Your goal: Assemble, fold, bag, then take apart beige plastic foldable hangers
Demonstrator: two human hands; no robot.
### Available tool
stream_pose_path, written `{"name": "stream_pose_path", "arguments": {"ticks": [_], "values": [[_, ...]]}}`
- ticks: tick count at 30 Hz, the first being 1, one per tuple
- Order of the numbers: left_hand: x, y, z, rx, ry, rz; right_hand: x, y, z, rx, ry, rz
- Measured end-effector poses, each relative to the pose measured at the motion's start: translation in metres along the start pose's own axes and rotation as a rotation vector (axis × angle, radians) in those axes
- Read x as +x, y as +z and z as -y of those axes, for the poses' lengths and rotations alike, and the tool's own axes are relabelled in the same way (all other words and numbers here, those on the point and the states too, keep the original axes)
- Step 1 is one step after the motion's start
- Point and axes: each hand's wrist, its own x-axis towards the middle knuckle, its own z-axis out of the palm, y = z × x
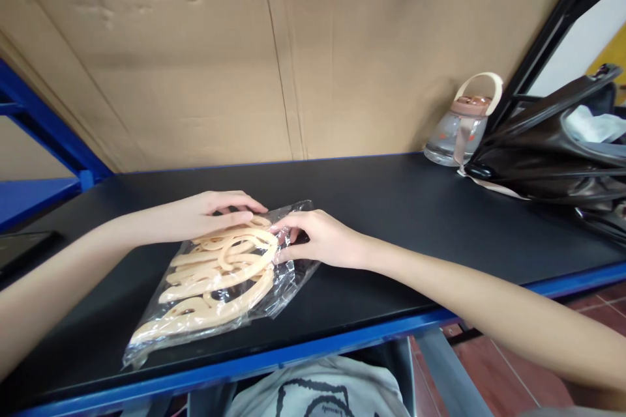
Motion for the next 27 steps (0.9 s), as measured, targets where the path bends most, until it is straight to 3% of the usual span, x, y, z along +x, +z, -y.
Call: {"name": "stream_pose_path", "arguments": {"ticks": [5,7,18,27], "values": [[-0.017,-0.014,-0.005,0.077,0.038,0.252,0.001,0.002,0.001,-0.104,-0.069,0.026],[-0.019,-0.015,-0.006,0.096,0.028,0.291,0.002,0.003,0.000,-0.113,-0.077,0.030],[-0.016,-0.013,-0.018,-0.032,0.049,0.237,0.004,0.010,0.000,-0.121,-0.111,0.020],[-0.015,-0.011,-0.021,-0.160,0.080,0.226,0.016,0.024,-0.002,-0.158,-0.111,-0.077]]}}
